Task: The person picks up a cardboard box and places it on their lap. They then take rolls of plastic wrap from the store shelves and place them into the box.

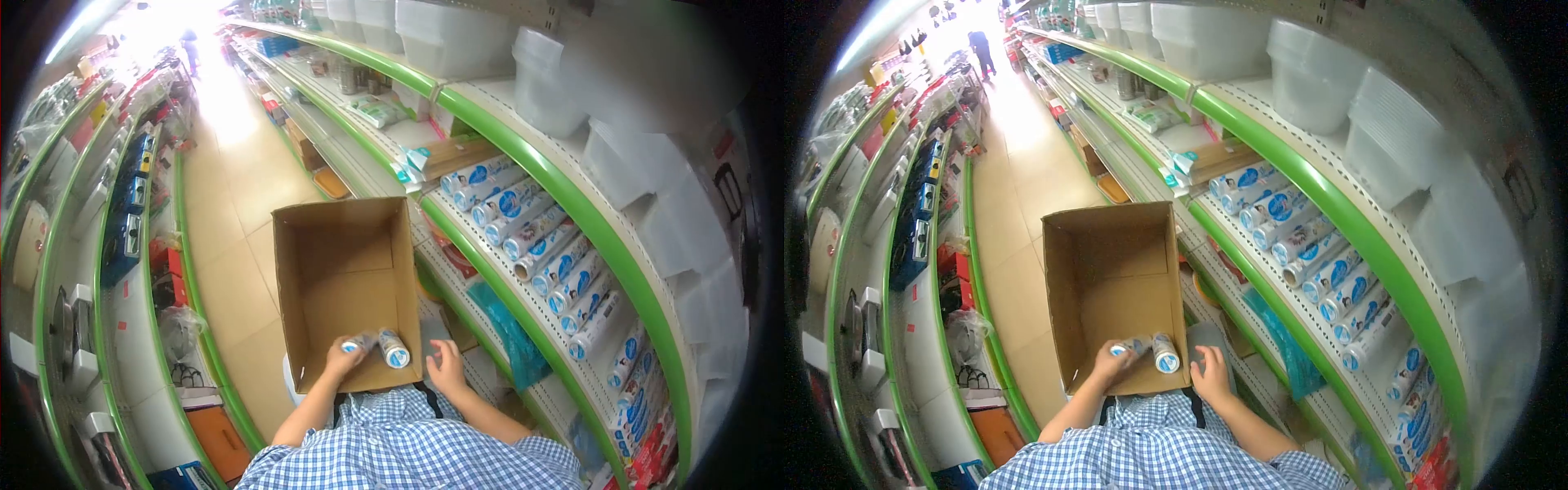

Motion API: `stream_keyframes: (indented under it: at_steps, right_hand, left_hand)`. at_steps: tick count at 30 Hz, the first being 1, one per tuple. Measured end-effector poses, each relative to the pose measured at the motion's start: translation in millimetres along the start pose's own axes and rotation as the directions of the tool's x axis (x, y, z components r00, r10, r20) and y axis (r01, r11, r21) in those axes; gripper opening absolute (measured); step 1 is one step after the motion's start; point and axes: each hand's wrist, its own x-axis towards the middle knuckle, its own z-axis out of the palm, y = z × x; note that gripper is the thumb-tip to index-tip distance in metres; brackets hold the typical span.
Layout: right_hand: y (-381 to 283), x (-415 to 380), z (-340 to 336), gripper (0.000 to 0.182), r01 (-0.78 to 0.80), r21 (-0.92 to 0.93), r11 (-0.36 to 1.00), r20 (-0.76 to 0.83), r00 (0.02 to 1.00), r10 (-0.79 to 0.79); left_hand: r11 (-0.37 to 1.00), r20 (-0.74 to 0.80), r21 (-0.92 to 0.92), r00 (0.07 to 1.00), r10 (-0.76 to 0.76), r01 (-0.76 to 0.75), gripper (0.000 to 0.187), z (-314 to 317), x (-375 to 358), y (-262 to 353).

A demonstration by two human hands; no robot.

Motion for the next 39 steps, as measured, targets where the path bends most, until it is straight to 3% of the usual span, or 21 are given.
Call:
stream_keyframes:
  at_steps: [3, 5, 8, 11, 12, 13, 16, 18, 19, 21, 22, 23, 24, 25, 26, 27, 29, 31, 34, 35, 39]
  right_hand:
    - [-24, 3, -8, 0.032, -0.019, 0.107, 0.994, 0.080, 0.997, 0.010]
    - [-25, 1, 0, 0.029, -0.086, 0.167, 0.982, 0.201, 0.978, 0.051]
    - [-25, 2, 23, 0.042, -0.306, 0.497, 0.812, 0.421, 0.903, 0.083]
    - [-63, 6, 20, 0.062, -0.535, 0.775, 0.335, 0.528, 0.840, 0.120]
    - [-66, 7, 19, 0.065, -0.476, 0.810, 0.341, 0.470, 0.876, 0.107]
    - [-68, 8, 19, 0.068, -0.414, 0.840, 0.350, 0.411, 0.908, 0.088]
    - [-62, 13, -1, 0.074, -0.198, 0.825, 0.530, 0.217, 0.976, 0.027]
    - [-39, 9, -14, 0.077, -0.049, 0.732, 0.679, 0.069, 0.998, -0.003]
    - [-46, 8, -40, 0.083, -0.103, 0.741, 0.664, 0.088, 0.995, 0.055]
    - [-38, 3, -81, 0.084, -0.084, 0.651, 0.755, -0.020, 0.992, 0.127]
    - [-15, -3, -95, 0.082, -0.161, 0.650, 0.742, -0.046, 0.967, 0.250]
    - [-4, -6, -113, 0.082, -0.127, 0.642, 0.756, -0.175, 0.936, 0.306]
    - [-25, -5, -148, 0.080, -0.171, 0.649, 0.741, -0.162, 0.921, 0.355]
    - [-19, -8, -170, 0.078, -0.085, 0.560, 0.824, -0.331, 0.889, 0.316]
    - [5, -14, -190, 0.076, -0.181, 0.358, 0.916, -0.487, 0.801, 0.349]
    - [-6, -16, -216, 0.077, -0.179, 0.452, 0.874, -0.496, 0.764, 0.413]
    - [-23, -18, -253, 0.075, -0.200, 0.588, 0.784, -0.577, 0.575, 0.580]
    - [-6, -29, -283, 0.079, -0.104, 0.562, 0.820, -0.656, 0.547, 0.520]
    - [44, -52, -315, 0.080, -0.305, 0.367, 0.879, -0.741, 0.476, 0.474]
    - [58, -56, -317, 0.076, -0.448, 0.201, 0.871, -0.821, 0.408, 0.399]
    - [98, -72, -316, 0.072, -0.601, 0.062, 0.797, -0.804, 0.444, 0.397]
  left_hand:
    - [0.947, -0.055, -0.300, 0.993, 0.100, -0.112, 0.055, -13, -39, 40]
    - [0.915, -0.135, -0.271, 0.953, 0.270, -0.298, 0.056, -13, -54, 41]
    - [0.812, -0.142, -0.267, 0.854, 0.500, -0.519, 0.068, -10, -101, 82]
    - [0.533, -0.092, -0.090, 0.540, 0.837, -0.841, 0.075, 5, -117, 88]
    - [0.410, -0.014, -0.011, 0.410, 0.912, -0.912, 0.076, 5, -121, 93]
    - [0.336, 0.142, 0.115, 0.351, 0.926, -0.935, 0.074, 4, -125, 99]
    - [0.222, 0.290, 0.010, 0.215, 0.933, -0.975, 0.068, 5, -115, 105]
    - [0.240, 0.247, 0.035, 0.241, 0.938, -0.970, 0.065, 8, -97, 95]
    - [0.252, 0.227, 0.046, 0.256, 0.940, -0.967, 0.063, 11, -89, 92]
    - [0.405, 0.300, 0.249, 0.468, 0.832, -0.880, 0.061, 18, -75, 91]
    - [0.461, 0.315, 0.357, 0.569, 0.760, -0.813, 0.060, 22, -68, 90]
    - [0.498, 0.354, 0.369, 0.614, 0.705, -0.785, 0.059, 25, -59, 83]
    - [0.522, 0.423, 0.339, 0.623, 0.658, -0.783, 0.060, 29, -49, 73]
    - [0.546, 0.491, 0.310, 0.623, 0.609, -0.778, 0.060, 32, -38, 62]
    - [0.570, 0.558, 0.280, 0.614, 0.558, -0.772, 0.060, 36, -30, 53]
    - [0.587, 0.623, 0.277, 0.607, 0.494, -0.761, 0.062, 38, -26, 48]
    - [0.534, 0.670, 0.313, 0.581, 0.461, -0.785, 0.063, 45, -28, 44]
    - [0.456, 0.670, 0.355, 0.562, 0.485, -0.816, 0.064, 49, -27, 42]
    - [0.413, 0.654, 0.477, 0.627, 0.423, -0.776, 0.065, 50, -31, 53]
    - [0.416, 0.631, 0.509, 0.655, 0.415, -0.754, 0.063, 50, -32, 54]
    - [0.514, 0.516, 0.586, 0.778, 0.358, -0.626, 0.057, 51, -40, 62]
